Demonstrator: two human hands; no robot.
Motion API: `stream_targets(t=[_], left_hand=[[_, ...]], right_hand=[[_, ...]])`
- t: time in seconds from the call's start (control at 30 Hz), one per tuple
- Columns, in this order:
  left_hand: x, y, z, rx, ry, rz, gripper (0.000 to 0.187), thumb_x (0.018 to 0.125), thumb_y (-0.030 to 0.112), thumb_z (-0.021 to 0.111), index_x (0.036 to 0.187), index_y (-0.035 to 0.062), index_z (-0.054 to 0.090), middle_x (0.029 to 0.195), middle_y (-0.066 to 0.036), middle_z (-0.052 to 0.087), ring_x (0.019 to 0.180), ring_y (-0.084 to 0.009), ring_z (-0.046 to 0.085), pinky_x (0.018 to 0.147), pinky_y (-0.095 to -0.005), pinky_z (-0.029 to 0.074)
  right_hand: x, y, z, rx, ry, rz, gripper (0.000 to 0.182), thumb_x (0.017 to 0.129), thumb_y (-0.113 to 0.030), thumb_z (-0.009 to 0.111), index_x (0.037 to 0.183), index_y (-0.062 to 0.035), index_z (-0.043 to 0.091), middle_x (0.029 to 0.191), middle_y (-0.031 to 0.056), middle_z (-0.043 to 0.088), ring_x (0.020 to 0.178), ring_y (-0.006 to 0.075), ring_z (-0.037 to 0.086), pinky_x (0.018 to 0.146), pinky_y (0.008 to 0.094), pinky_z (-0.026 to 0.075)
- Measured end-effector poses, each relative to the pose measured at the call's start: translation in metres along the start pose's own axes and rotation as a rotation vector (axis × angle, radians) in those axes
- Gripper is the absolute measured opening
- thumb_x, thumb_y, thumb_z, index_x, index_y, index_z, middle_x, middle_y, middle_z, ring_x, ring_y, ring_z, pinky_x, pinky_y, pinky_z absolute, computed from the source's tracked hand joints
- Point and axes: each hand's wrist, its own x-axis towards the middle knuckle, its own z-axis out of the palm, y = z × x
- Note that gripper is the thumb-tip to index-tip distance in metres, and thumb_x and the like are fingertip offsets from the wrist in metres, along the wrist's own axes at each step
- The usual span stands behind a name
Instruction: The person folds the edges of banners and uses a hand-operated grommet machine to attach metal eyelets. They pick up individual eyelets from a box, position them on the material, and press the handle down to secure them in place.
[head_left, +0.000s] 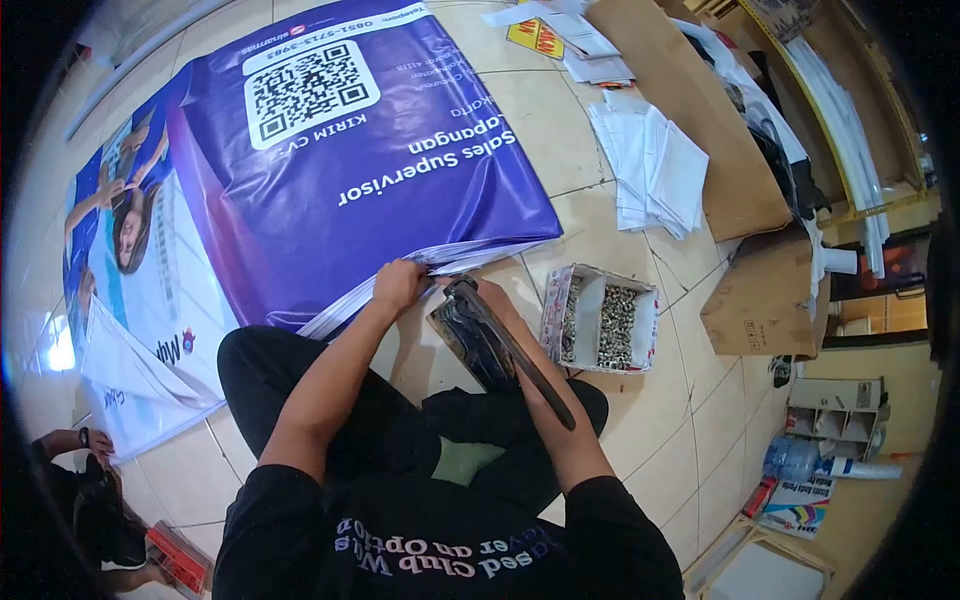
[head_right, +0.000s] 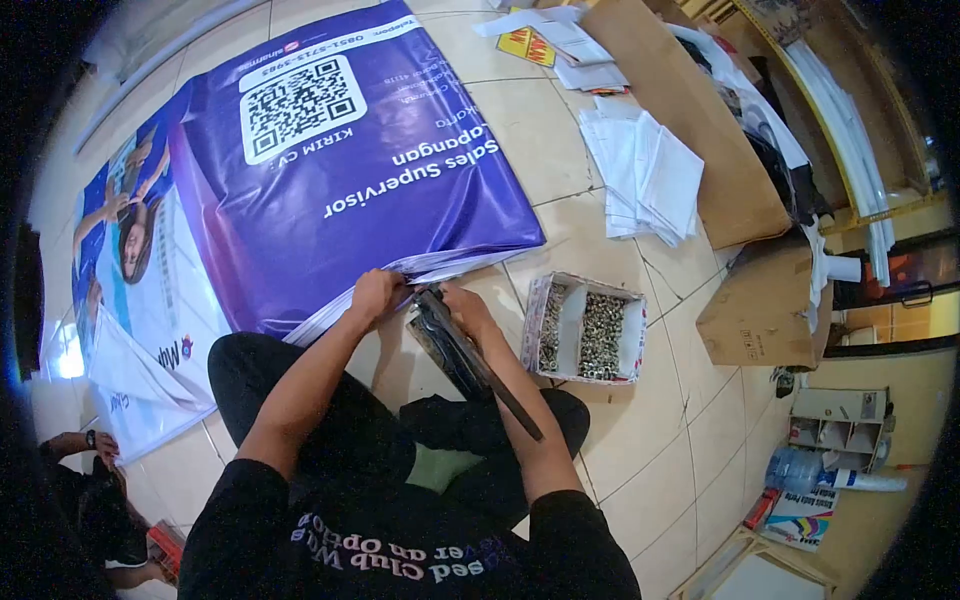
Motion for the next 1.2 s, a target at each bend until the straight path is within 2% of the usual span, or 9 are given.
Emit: stream_targets(t=[0.1, 0.17, 0.43, 0.5, 0.7, 0.8, 0.9, 0.97, 1.2], left_hand=[[0.003, -0.004, -0.006, -0.057, 0.018, -0.011, 0.018, 0.077, 0.024, 0.059, 0.08, 0.0102, 0.07, 0.079, -0.02, 0.066, 0.074, -0.0377, 0.065, 0.069, -0.0481, 0.052], [-0.001, -0.005, -0.013, -0.062, 0.034, -0.029, 0.018, 0.077, 0.024, 0.059, 0.079, 0.0101, 0.07, 0.078, -0.02, 0.066, 0.074, -0.0379, 0.065, 0.069, -0.0484, 0.052], [-0.019, 0.005, -0.008, 0.038, 0.167, 0.147, 0.015, 0.077, 0.02, 0.061, 0.081, 0.0054, 0.062, 0.081, -0.016, 0.063, 0.075, -0.0363, 0.063, 0.065, -0.0478, 0.05], [-0.025, 0.003, 0.01, 0.071, 0.174, 0.14, 0.015, 0.078, 0.018, 0.06, 0.085, 0.0055, 0.061, 0.085, -0.015, 0.063, 0.078, -0.0354, 0.063, 0.065, -0.0473, 0.05], [-0.045, -0.006, 0.051, 0.127, 0.403, 0.186, 0.012, 0.08, 0.013, 0.054, 0.087, 0.0078, 0.062, 0.089, -0.009, 0.061, 0.086, -0.0273, 0.059, 0.069, -0.0385, 0.051], [-0.048, -0.002, 0.048, 0.075, 0.438, 0.206, 0.012, 0.079, 0.014, 0.055, 0.085, 0.0076, 0.064, 0.087, -0.008, 0.061, 0.089, -0.0262, 0.059, 0.071, -0.0376, 0.051], [-0.035, -0.011, 0.049, -0.105, 0.486, 0.156, 0.016, 0.082, 0.02, 0.058, 0.083, 0.0072, 0.067, 0.082, -0.011, 0.063, 0.083, -0.0303, 0.061, 0.069, -0.0422, 0.05], [-0.037, -0.014, 0.046, -0.266, 0.446, 0.045, 0.019, 0.083, 0.026, 0.06, 0.084, 0.0101, 0.07, 0.079, -0.016, 0.065, 0.075, -0.0356, 0.063, 0.068, -0.0464, 0.049], [-0.035, -0.012, 0.02, -0.36, 0.34, -0.074, 0.021, 0.083, 0.029, 0.059, 0.088, 0.013, 0.072, 0.081, -0.013, 0.068, 0.077, -0.0337, 0.064, 0.07, -0.0453, 0.05]], right_hand=[[0.005, 0.007, 0.002, -0.368, -0.02, 0.122, 0.039, 0.089, -0.028, 0.047, 0.123, -0.0119, 0.057, 0.116, 0.0206, 0.06, 0.108, 0.0346, 0.057, 0.09, 0.0422, 0.046], [0.004, -0.028, -0.013, -0.377, 0.002, 0.501, 0.041, 0.086, -0.026, 0.048, 0.125, -0.0135, 0.056, 0.114, 0.0218, 0.061, 0.104, 0.036, 0.059, 0.09, 0.0446, 0.046], [0.004, 0.082, -0.049, -0.397, 0.599, 0.533, 0.06, 0.079, -0.028, 0.056, 0.136, -0.0159, 0.043, 0.094, 0.0194, 0.067, 0.082, 0.0351, 0.066, 0.072, 0.0432, 0.052], [0.004, 0.011, -0.07, -0.058, 0.438, 0.796, 0.051, 0.083, -0.022, 0.057, 0.13, -0.0063, 0.046, 0.098, 0.0185, 0.065, 0.085, 0.0245, 0.066, 0.069, 0.0362, 0.052], [-0.069, -0.023, -0.022, 0.536, 0.336, 0.596, 0.043, 0.093, -0.023, 0.053, 0.133, -0.0078, 0.047, 0.104, 0.0121, 0.064, 0.084, 0.0175, 0.064, 0.071, 0.0285, 0.051], [-0.107, -0.078, -0.019, 0.974, 0.031, 0.346, 0.054, 0.093, -0.027, 0.055, 0.134, 0.0053, 0.042, 0.125, 0.0107, 0.055, 0.114, 0.0201, 0.052, 0.097, 0.0307, 0.041], [-0.105, -0.087, 0.007, 0.309, 0.128, 0.063, 0.061, 0.089, -0.037, 0.06, 0.133, 0.002, 0.044, 0.124, 0.0143, 0.057, 0.117, 0.0261, 0.052, 0.099, 0.0358, 0.039], [-0.089, -0.085, 0.034, -0.211, 0.464, 0.5, 0.044, 0.083, -0.035, 0.067, 0.11, -0.0002, 0.064, 0.097, 0.0166, 0.067, 0.094, 0.0285, 0.064, 0.084, 0.0378, 0.046], [-0.088, -0.089, 0.043, -0.223, 0.584, 0.387, 0.035, 0.081, -0.032, 0.071, 0.096, -0.0009, 0.068, 0.077, 0.013, 0.068, 0.071, 0.0234, 0.064, 0.069, 0.0365, 0.048]])
